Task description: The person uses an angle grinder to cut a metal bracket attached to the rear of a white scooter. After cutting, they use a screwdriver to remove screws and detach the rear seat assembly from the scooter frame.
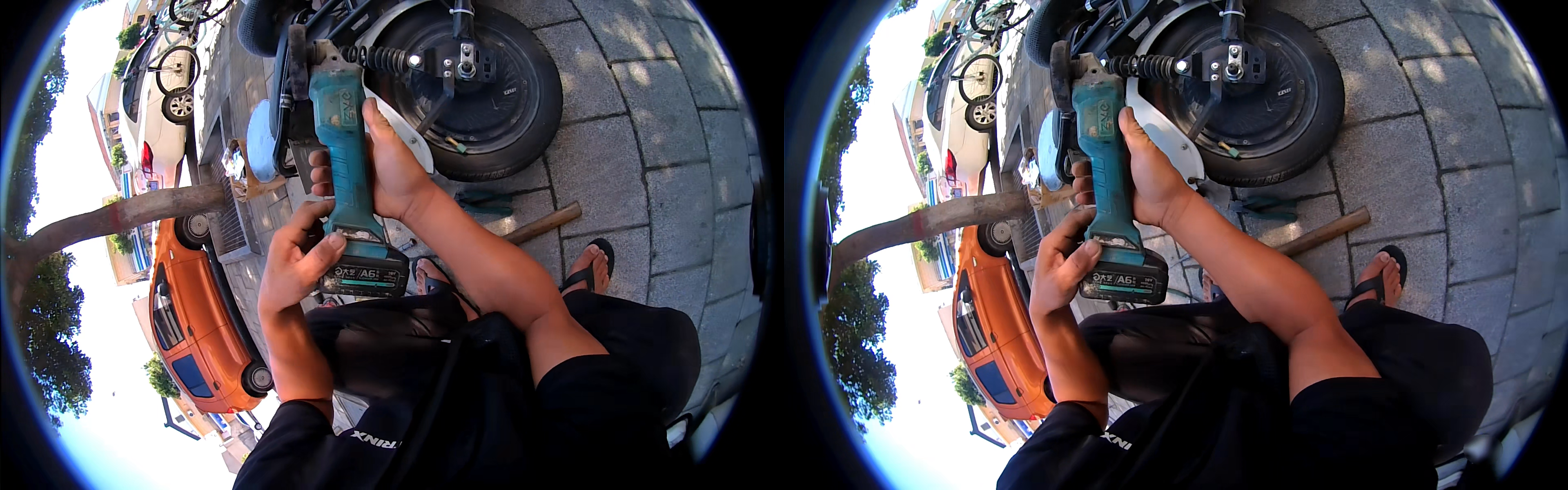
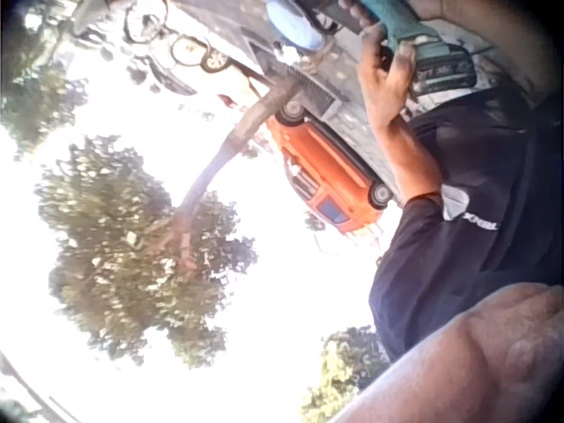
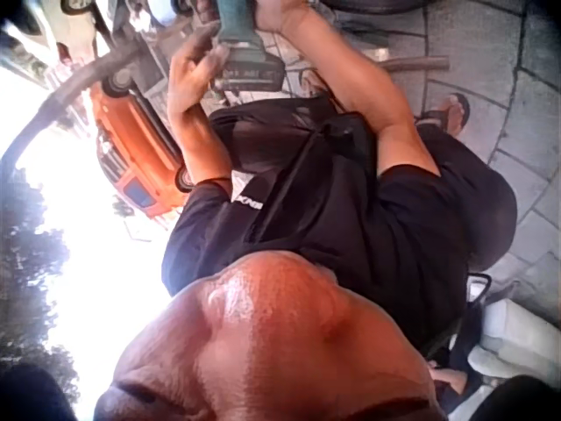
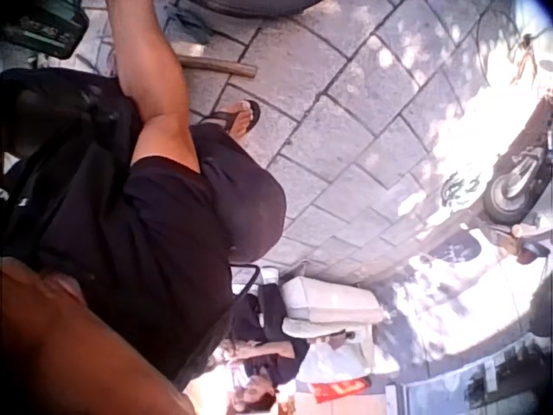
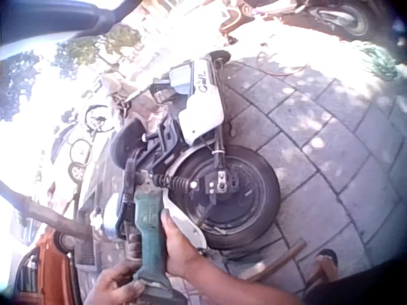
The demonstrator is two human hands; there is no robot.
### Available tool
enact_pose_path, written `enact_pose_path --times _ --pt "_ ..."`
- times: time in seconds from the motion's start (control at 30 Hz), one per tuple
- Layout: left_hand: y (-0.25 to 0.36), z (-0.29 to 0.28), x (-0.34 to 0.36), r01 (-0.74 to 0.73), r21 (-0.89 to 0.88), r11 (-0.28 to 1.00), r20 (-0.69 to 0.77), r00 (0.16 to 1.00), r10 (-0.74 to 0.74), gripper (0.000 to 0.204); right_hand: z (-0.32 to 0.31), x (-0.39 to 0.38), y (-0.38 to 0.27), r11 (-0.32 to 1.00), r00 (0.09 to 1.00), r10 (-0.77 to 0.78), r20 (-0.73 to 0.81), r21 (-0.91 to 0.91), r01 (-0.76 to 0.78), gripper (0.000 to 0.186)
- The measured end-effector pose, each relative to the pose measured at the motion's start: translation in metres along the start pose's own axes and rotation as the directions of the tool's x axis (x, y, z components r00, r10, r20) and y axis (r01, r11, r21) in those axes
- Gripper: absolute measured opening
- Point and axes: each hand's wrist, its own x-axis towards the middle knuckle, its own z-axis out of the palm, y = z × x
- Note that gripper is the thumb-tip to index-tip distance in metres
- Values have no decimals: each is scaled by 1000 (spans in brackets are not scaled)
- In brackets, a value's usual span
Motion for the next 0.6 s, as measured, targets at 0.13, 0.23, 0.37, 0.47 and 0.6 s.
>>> enact_pose_path --times 0.13,0.23,0.37,0.47,0.6 --pt "-6 5 9 -175 -275 945 34 981 192 87 35 -8 -32 998 987 -21 157 65 11 72" --pt "1 15 14 -169 -347 923 56 978 200 97 58 -24 -53 997 984 -69 164 27 65 62" --pt "12 34 35 -260 -250 933 128 946 298 97 78 -61 -96 963 974 -193 122 -165 212 57" --pt "18 30 36 -300 -188 935 188 924 334 72 96 -88 -138 771 907 -419 40 -512 378 59" --pt "-4 -4 40 -387 20 922 -20 922 387 50 124 -110 -229 368 718 -685 -124 -910 193 40"
